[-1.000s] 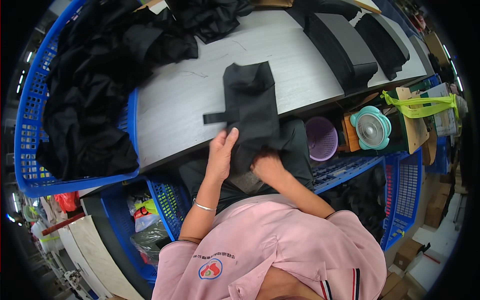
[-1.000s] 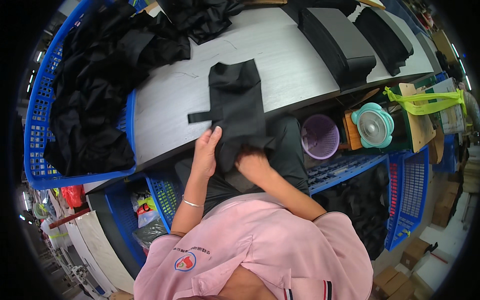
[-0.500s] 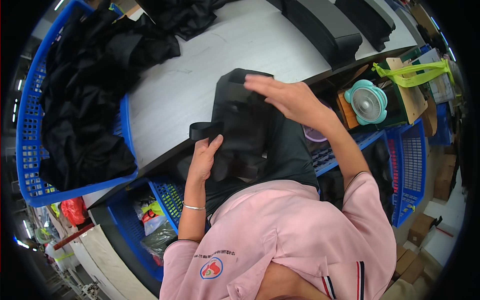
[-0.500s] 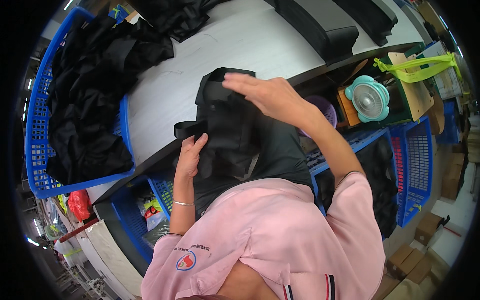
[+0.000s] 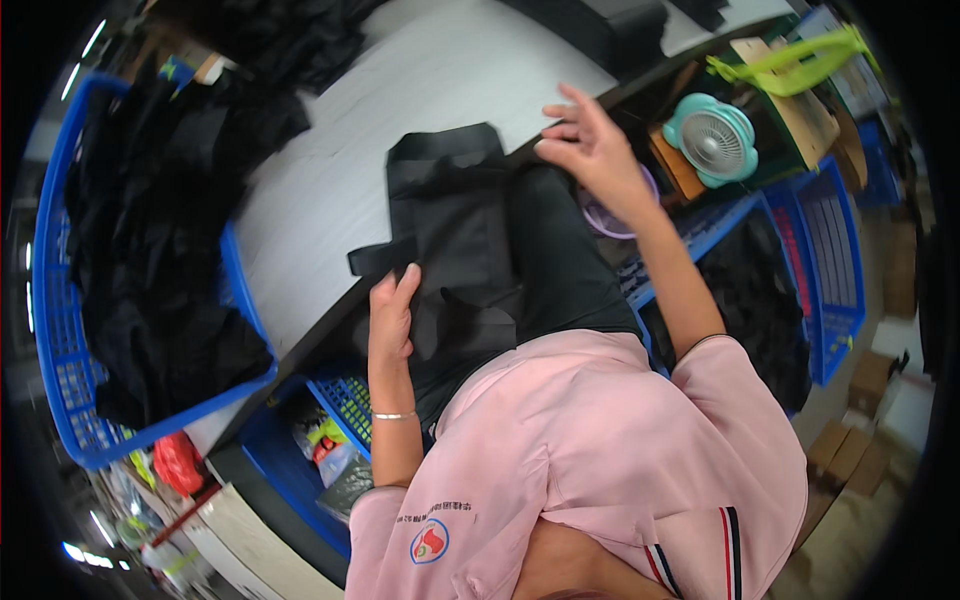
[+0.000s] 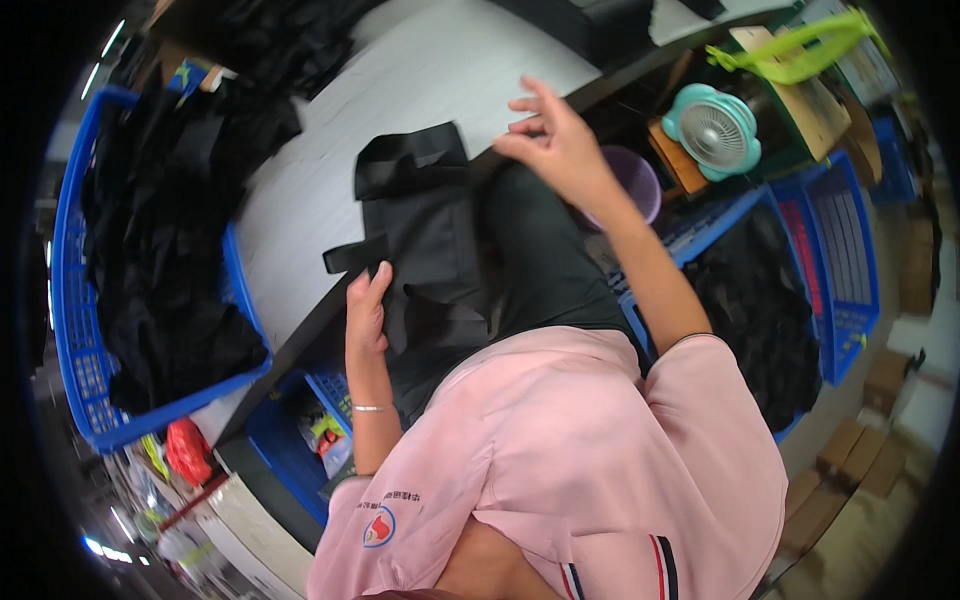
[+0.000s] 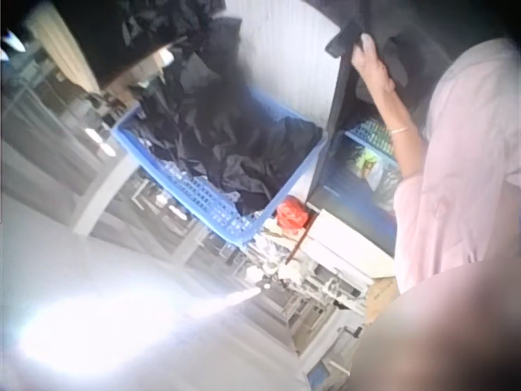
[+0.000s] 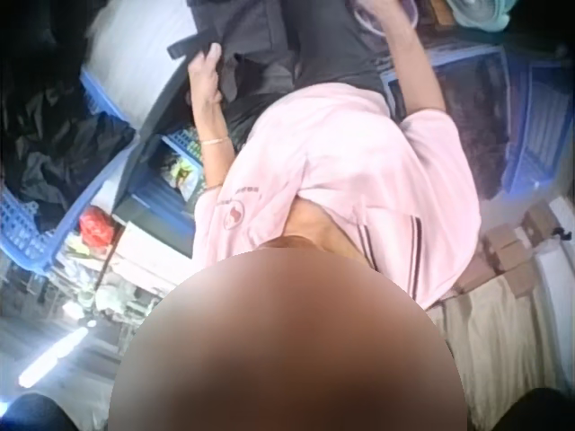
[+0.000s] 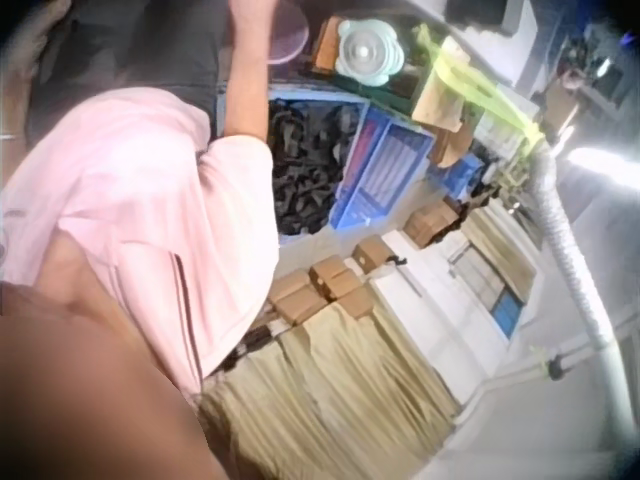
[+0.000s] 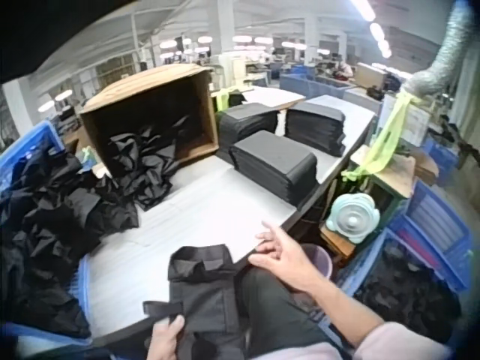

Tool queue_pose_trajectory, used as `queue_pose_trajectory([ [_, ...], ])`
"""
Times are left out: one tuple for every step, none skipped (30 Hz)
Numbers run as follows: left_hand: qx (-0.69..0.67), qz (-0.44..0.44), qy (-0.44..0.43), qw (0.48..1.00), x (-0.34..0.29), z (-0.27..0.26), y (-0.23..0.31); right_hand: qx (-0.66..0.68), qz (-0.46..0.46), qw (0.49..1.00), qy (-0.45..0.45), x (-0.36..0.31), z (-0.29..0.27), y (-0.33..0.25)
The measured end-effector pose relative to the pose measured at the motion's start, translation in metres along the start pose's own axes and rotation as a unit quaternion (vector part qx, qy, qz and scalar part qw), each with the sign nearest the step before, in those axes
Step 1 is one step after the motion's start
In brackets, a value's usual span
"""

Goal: Checking and folding black fabric bags in a factory or warehouse setting.

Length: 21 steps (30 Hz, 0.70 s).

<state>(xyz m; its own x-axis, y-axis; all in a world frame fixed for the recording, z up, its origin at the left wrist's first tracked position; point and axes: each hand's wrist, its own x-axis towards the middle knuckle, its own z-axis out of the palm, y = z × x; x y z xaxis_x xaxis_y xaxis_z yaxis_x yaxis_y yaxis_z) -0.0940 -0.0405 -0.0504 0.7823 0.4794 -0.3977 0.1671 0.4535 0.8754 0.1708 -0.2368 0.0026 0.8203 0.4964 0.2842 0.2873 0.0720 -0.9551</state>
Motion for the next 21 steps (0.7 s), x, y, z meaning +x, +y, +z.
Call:
queue_pose_trajectory([
  [-0.005,-0.012,0.003,1.000,-0.003,0.012,0.003,-0.025,0.051,0.998,0.001,-0.017,-0.003,0.014],
  [-0.007,0.008,-0.003,1.000,-0.005,0.018,0.001,-0.059,0.120,0.987,-0.087,-0.032,0.002,-0.011],
  [0.015,0.018,-0.002,1.000,-0.008,0.027,0.001,-0.065,0.127,0.985,-0.096,-0.051,0.009,-0.017],
  [0.015,0.032,-0.020,0.999,-0.010,0.039,-0.001,-0.069,0.150,0.975,-0.152,-0.065,0.012,0.012],
  [0.047,0.037,-0.031,0.998,-0.017,0.049,0.003,-0.051,0.152,0.977,-0.140,-0.072,0.015,-0.017],
  [0.046,0.018,-0.040,0.998,-0.021,0.054,0.003,-0.022,0.207,0.971,-0.113,-0.085,0.022,0.012],
  [0.061,-0.028,0.013,0.998,-0.018,0.042,-0.004,-0.021,0.214,0.971,-0.105,-0.089,0.026,0.010],
  [0.056,-0.024,0.018,0.998,-0.018,0.041,-0.007,-0.029,0.217,0.970,-0.104,-0.094,0.023,0.000],
  [0.047,-0.002,0.021,0.999,-0.015,0.035,-0.010,0.036,0.166,0.981,-0.097,-0.100,0.026,0.003],
  [0.038,0.021,0.026,0.999,-0.013,0.038,-0.011,0.013,0.171,0.977,-0.127,-0.102,0.024,0.000],
  [-0.002,-0.008,0.013,1.000,-0.013,0.039,-0.010,0.120,0.202,0.959,-0.159,-0.105,0.016,-0.003],
  [-0.043,-0.036,0.006,0.998,-0.016,0.044,-0.003,0.227,0.225,0.927,-0.195,-0.106,0.008,-0.012],
  [-0.099,-0.038,-0.093,0.990,-0.011,0.032,-0.007,0.228,0.223,0.931,-0.177,-0.107,0.005,-0.007],
  [-0.139,-0.033,-0.210,0.967,-0.010,0.032,-0.005,0.331,0.250,0.898,-0.148,-0.107,0.003,-0.003],
  [-0.202,-0.058,-0.253,0.945,-0.006,0.035,-0.008,0.430,0.272,0.852,-0.118,-0.108,0.001,0.000],
  [-0.263,-0.084,-0.292,0.916,-0.002,0.040,-0.013,0.433,0.268,0.854,-0.110,-0.112,-0.001,0.003],
  [-0.259,-0.090,-0.298,0.915,0.001,0.047,-0.019,0.477,0.267,0.833,-0.085,-0.118,-0.004,0.004],
  [-0.286,-0.088,-0.296,0.907,0.000,0.056,-0.020,0.523,0.265,0.808,-0.060,-0.122,-0.006,0.002],
  [-0.312,-0.088,-0.293,0.899,-0.002,0.065,-0.022,0.527,0.261,0.808,-0.051,-0.123,-0.008,0.002],
  [-0.305,-0.096,-0.297,0.900,-0.004,0.072,-0.021,0.494,0.231,0.838,-0.026,-0.124,-0.011,0.003],
  [-0.232,-0.081,-0.203,0.948,-0.014,0.089,-0.013,0.460,0.204,0.864,-0.002,-0.127,-0.015,0.003],
])
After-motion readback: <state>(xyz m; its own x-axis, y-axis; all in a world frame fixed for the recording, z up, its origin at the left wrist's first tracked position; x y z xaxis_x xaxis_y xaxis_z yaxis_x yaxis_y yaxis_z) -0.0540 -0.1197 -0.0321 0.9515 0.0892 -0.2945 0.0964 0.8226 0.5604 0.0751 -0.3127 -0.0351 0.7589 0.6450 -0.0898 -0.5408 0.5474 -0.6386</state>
